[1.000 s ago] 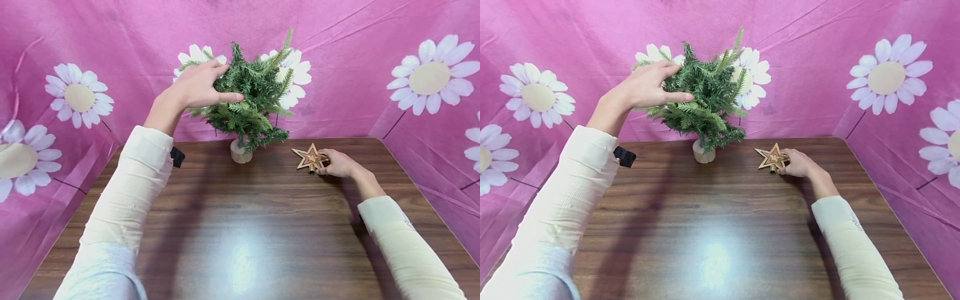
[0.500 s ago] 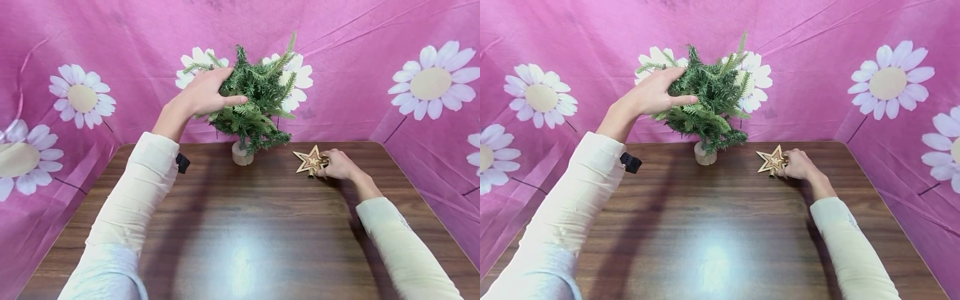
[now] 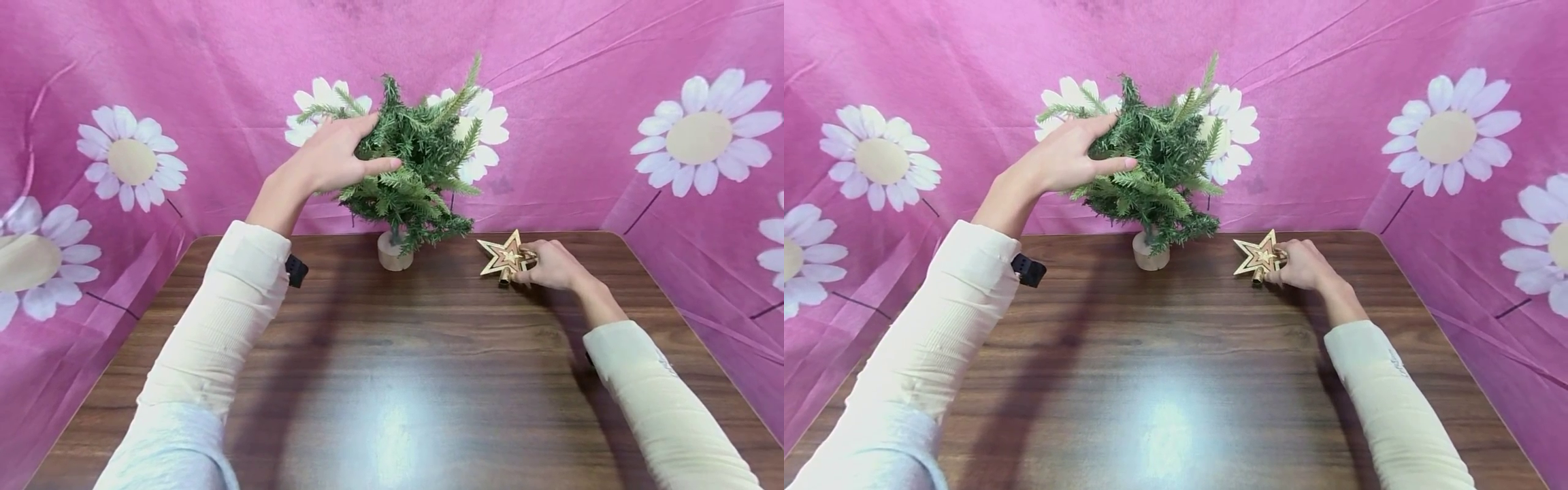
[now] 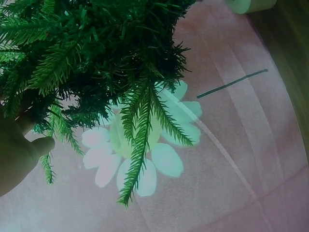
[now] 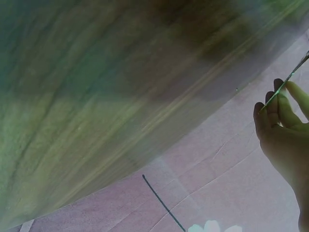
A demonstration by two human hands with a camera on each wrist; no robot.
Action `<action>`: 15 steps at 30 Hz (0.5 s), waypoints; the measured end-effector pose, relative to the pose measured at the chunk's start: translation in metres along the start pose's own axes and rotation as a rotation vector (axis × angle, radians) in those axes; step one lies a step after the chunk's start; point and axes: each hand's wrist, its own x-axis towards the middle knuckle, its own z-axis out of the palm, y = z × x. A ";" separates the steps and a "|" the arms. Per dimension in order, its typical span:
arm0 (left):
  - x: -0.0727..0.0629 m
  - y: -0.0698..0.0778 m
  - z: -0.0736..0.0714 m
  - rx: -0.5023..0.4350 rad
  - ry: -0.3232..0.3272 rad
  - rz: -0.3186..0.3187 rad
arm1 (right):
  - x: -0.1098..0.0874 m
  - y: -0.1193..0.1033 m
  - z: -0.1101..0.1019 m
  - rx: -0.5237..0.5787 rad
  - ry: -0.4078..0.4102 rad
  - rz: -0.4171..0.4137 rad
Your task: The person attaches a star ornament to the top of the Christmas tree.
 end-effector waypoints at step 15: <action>-0.001 0.003 0.002 0.017 -0.011 -0.039 | 0.000 -0.015 -0.010 0.054 0.232 0.040</action>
